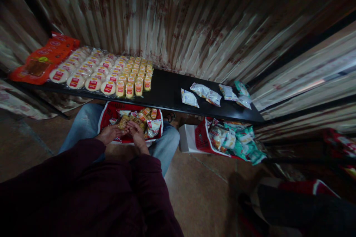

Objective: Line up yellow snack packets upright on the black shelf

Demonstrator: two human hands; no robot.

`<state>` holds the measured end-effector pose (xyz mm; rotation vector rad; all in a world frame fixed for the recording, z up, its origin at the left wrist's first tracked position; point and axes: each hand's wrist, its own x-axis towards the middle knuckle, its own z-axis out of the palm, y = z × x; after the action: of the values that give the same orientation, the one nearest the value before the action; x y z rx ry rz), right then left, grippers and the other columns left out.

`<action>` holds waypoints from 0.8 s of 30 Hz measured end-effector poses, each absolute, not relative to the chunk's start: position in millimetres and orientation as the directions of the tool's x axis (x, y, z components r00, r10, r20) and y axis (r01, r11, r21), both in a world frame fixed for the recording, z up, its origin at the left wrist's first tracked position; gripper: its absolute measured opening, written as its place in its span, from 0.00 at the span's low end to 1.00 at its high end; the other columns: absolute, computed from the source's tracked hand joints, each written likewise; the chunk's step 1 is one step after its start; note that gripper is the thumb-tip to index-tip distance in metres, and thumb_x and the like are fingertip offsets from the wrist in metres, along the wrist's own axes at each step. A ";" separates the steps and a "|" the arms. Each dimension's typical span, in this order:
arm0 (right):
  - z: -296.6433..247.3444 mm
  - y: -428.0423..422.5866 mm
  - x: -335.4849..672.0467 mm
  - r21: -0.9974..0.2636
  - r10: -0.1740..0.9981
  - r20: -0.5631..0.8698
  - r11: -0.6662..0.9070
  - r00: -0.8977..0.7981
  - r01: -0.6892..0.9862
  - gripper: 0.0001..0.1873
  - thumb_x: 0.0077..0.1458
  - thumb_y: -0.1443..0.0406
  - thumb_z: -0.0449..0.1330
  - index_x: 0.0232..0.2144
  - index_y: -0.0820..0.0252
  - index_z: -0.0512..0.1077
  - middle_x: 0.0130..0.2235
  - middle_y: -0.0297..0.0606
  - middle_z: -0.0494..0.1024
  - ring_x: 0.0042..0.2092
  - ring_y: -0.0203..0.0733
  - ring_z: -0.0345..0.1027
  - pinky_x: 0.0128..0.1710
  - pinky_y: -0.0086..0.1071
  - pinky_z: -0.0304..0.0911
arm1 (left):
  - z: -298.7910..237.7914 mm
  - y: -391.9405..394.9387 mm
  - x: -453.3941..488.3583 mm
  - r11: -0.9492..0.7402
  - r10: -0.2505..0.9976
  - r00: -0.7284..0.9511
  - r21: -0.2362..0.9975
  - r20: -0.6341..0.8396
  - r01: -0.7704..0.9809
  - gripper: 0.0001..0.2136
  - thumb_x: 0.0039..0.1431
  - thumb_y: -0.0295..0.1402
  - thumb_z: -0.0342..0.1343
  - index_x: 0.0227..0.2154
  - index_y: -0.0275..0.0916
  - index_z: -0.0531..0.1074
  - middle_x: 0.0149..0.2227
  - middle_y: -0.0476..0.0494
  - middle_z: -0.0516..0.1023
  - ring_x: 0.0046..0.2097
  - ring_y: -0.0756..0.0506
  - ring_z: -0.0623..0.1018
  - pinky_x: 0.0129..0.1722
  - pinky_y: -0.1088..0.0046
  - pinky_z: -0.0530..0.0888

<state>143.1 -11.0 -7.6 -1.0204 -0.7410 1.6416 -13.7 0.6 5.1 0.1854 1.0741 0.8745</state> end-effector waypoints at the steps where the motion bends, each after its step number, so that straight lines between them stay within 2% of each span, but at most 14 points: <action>1: -7.3 -10.9 143.4 -0.849 0.956 -0.265 -0.292 -0.122 -0.440 0.23 0.41 0.57 0.69 0.42 0.57 0.75 0.50 0.44 0.77 0.49 0.46 0.73 0.47 0.39 0.69 | 4.8 0.8 -14.7 0.662 0.702 0.198 0.523 -0.685 -0.536 0.13 0.58 0.28 0.49 0.42 0.25 0.72 0.34 0.28 0.80 0.37 0.40 0.81 0.38 0.65 0.78; 6: -4.2 -11.2 144.1 -0.842 0.957 -0.251 -0.289 -0.144 -0.456 0.23 0.41 0.57 0.68 0.41 0.57 0.75 0.50 0.43 0.77 0.46 0.46 0.73 0.44 0.38 0.70 | 6.3 1.4 -19.5 0.673 0.705 0.291 0.480 -0.647 -0.563 0.17 0.57 0.27 0.47 0.48 0.26 0.70 0.37 0.29 0.81 0.42 0.39 0.81 0.40 0.65 0.77; 12: -1.1 -12.8 143.1 -0.831 0.971 -0.192 -0.240 -0.146 -0.503 0.21 0.42 0.57 0.68 0.41 0.57 0.75 0.49 0.43 0.78 0.43 0.44 0.73 0.44 0.37 0.69 | 7.4 2.3 -19.7 0.682 0.685 0.325 0.417 -0.652 -0.601 0.18 0.57 0.27 0.46 0.49 0.27 0.69 0.39 0.30 0.80 0.45 0.41 0.80 0.41 0.68 0.76; 19: -0.8 -11.0 143.8 -0.858 0.969 -0.210 -0.246 -0.129 -0.451 0.22 0.42 0.56 0.68 0.41 0.57 0.75 0.48 0.43 0.78 0.47 0.46 0.72 0.48 0.40 0.67 | 7.7 1.8 -18.6 0.685 0.687 0.362 0.395 -0.631 -0.612 0.21 0.54 0.24 0.47 0.51 0.28 0.67 0.41 0.30 0.80 0.49 0.40 0.78 0.46 0.65 0.76; 24: -4.0 -11.7 145.9 -0.882 0.969 -0.211 -0.244 -0.126 -0.402 0.21 0.45 0.55 0.66 0.42 0.55 0.76 0.46 0.39 0.79 0.49 0.47 0.72 0.48 0.39 0.68 | 6.2 2.0 -17.3 0.702 0.671 0.379 0.380 -0.638 -0.603 0.20 0.56 0.24 0.46 0.53 0.28 0.67 0.41 0.31 0.80 0.47 0.40 0.79 0.46 0.63 0.76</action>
<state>145.9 -11.7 -4.0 -1.0041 -0.8170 1.6096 -17.3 2.0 6.2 0.0893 0.8571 0.8147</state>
